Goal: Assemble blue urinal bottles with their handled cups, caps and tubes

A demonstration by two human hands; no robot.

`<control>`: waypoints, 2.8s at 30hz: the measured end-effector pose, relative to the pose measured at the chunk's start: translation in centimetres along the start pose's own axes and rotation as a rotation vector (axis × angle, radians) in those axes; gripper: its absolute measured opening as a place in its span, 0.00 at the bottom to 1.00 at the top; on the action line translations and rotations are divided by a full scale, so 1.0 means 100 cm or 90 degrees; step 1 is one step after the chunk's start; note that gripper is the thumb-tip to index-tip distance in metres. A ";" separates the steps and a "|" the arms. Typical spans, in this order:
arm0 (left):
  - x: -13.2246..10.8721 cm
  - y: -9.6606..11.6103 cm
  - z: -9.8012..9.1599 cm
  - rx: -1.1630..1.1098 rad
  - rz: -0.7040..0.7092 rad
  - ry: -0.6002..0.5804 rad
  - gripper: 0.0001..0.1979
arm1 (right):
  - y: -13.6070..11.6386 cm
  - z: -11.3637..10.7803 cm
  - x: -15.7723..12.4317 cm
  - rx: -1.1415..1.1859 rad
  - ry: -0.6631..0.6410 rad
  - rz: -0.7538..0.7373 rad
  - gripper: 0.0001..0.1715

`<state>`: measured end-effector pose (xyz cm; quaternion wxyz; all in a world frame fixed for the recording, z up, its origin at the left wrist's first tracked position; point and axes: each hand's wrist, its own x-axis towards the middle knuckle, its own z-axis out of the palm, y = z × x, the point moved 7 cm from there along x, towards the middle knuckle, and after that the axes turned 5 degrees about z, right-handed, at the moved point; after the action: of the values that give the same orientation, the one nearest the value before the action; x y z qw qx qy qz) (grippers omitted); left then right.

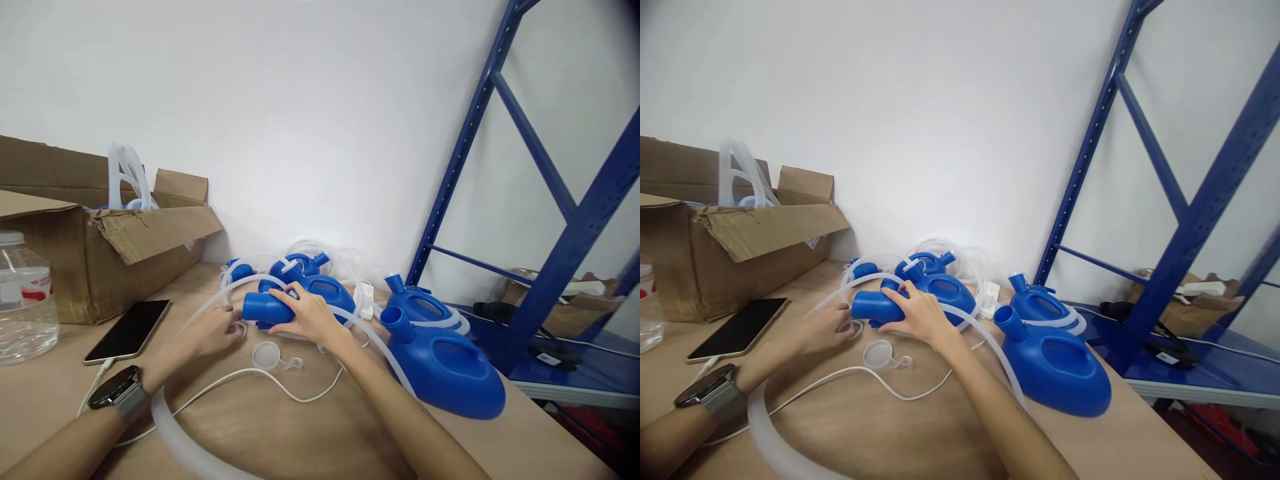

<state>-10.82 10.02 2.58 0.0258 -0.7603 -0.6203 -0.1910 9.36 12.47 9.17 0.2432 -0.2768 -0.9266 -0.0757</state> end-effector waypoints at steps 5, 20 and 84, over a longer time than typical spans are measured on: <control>0.000 -0.001 -0.005 -0.003 -0.050 0.021 0.25 | 0.011 -0.004 0.001 0.136 -0.049 -0.026 0.49; -0.009 0.048 -0.045 -0.379 0.070 0.200 0.29 | 0.022 -0.015 -0.001 0.161 -0.129 0.040 0.31; -0.007 0.074 -0.005 -0.658 -0.045 0.116 0.24 | -0.027 -0.014 0.000 -0.005 -0.168 0.117 0.23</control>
<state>-3.97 7.57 4.25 -0.3050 -0.6329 -0.4655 -0.5382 8.50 9.85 10.40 0.1245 -0.3691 -0.9208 -0.0193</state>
